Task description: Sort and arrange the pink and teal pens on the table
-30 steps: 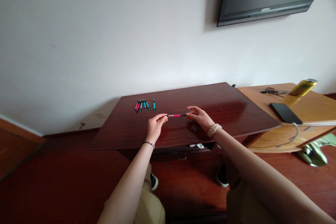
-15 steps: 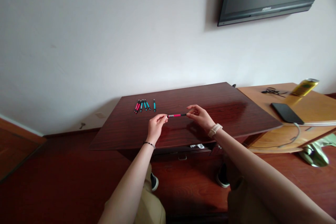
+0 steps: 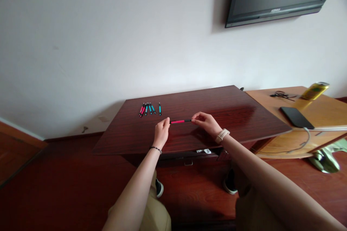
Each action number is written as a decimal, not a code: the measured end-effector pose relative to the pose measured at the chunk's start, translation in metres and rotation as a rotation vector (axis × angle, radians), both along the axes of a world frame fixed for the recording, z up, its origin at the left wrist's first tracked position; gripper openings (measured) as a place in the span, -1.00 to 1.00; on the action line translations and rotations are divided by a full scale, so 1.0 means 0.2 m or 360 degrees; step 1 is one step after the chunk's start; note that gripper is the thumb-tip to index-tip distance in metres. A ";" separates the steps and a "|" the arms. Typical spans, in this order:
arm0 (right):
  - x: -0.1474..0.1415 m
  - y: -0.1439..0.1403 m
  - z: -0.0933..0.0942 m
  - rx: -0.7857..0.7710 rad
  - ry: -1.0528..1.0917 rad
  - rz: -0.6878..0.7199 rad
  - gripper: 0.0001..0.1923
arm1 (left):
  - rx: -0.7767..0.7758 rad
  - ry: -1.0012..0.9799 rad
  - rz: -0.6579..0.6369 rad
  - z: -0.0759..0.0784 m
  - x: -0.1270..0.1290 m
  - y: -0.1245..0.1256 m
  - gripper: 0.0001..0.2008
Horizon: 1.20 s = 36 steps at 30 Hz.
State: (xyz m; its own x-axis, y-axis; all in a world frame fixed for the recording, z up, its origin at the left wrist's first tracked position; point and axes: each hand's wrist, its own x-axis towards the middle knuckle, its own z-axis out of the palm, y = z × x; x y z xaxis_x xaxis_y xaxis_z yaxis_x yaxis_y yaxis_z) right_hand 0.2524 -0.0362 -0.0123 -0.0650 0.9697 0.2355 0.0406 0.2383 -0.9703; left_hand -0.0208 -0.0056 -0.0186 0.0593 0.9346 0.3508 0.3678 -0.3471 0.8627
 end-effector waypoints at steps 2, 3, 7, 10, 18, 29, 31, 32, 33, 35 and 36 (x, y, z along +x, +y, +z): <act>0.00 0.00 0.00 0.0003 -0.0018 -0.0006 -0.62 | -0.0052 -0.0015 0.0016 0.01 0.00 0.00 -0.42; 0.00 -0.01 0.01 0.0002 -0.0023 -0.0014 -0.62 | -0.0079 -0.0038 -0.0001 0.01 0.00 0.00 -0.42; 0.00 -0.01 0.01 -0.0029 -0.0041 -0.0069 -0.59 | -0.0143 -0.0238 -0.0312 0.03 0.00 -0.01 -0.65; 0.01 -0.01 0.01 -0.0045 -0.0042 -0.0097 -0.60 | -0.0121 -0.0255 -0.0456 0.04 -0.01 -0.01 -0.65; 0.00 0.00 0.01 -0.0017 -0.0032 -0.0039 -0.59 | -0.0151 -0.0097 -0.0229 0.03 -0.02 0.00 -0.50; 0.02 0.01 -0.01 0.0013 -0.0049 -0.0062 -0.60 | -0.0211 -0.0304 -0.0455 0.05 -0.01 -0.02 -0.66; 0.02 0.01 -0.01 0.0013 -0.0053 -0.0072 -0.60 | -0.0184 -0.0283 -0.0465 0.05 -0.01 -0.02 -0.68; 0.02 0.01 -0.01 0.0018 -0.0057 -0.0069 -0.59 | -0.0171 -0.0257 -0.0442 0.05 -0.01 -0.02 -0.70; 0.02 0.01 -0.01 0.0026 -0.0064 -0.0061 -0.59 | -0.0163 -0.0227 -0.0414 0.05 -0.01 -0.01 -0.69; 0.02 0.01 -0.01 0.0041 -0.0072 -0.0050 -0.59 | -0.0154 -0.0182 -0.0350 0.04 -0.02 -0.01 -0.63; 0.02 0.01 -0.01 0.0046 -0.0073 -0.0048 -0.59 | -0.0152 -0.0176 -0.0307 0.04 -0.02 0.00 -0.59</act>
State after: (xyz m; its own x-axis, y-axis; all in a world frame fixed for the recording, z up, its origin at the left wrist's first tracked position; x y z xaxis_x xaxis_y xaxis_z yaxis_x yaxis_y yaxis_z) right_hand 0.2562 -0.0342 -0.0133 -0.0473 0.9643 0.2606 0.0925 0.2640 -0.9601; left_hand -0.0252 -0.0066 -0.0105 0.2062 0.9389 0.2754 0.2040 -0.3165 0.9264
